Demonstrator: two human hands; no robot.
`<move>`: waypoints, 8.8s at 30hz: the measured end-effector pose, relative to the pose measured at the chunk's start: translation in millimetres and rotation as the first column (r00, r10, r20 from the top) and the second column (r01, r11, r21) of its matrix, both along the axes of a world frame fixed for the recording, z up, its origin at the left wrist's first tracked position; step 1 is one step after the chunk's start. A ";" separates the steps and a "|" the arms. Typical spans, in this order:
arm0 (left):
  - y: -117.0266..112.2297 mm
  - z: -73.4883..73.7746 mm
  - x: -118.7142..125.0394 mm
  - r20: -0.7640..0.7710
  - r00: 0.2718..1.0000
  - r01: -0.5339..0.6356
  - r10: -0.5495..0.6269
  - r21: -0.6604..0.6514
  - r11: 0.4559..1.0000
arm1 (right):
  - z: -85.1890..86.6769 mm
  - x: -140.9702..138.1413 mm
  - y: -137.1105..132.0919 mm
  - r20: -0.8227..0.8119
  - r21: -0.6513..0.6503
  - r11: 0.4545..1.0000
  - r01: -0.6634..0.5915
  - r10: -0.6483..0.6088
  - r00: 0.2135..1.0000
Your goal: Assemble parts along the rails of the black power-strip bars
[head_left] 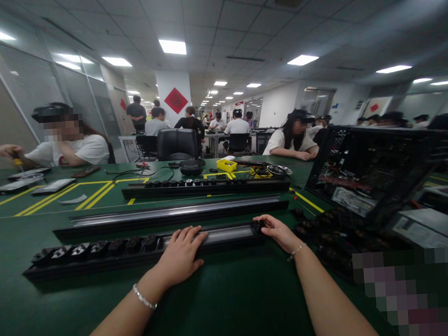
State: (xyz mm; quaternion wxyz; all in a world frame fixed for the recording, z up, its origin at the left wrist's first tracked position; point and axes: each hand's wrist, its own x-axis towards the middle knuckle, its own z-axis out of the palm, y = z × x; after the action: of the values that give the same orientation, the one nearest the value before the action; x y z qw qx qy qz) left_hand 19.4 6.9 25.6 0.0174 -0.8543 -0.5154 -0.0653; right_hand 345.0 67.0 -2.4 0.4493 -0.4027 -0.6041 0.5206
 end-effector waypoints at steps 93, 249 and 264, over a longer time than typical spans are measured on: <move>4.5 7.8 -7.4 0.095 0.995 0.042 -0.034 -0.087 0.995 | 10.6 50.0 -14.4 0.456 0.715 0.245 0.655 -0.874 -0.170; 23.7 30.7 -41.5 0.242 0.936 -0.194 0.254 -0.247 0.950 | 18.9 -71.9 -18.9 0.760 0.532 0.844 0.064 -0.509 0.404; 24.9 29.3 -42.7 0.235 0.952 -0.152 0.195 -0.188 0.970 | 19.3 -71.1 -18.3 0.751 0.530 0.845 0.067 -0.505 0.425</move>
State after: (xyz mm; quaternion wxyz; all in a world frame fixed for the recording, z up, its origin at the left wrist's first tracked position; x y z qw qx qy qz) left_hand -23.3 31.8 54.9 -0.1142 -0.7887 -0.5903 -0.1278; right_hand 273.9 48.7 16.8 0.2387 -0.6012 -0.7625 0.0117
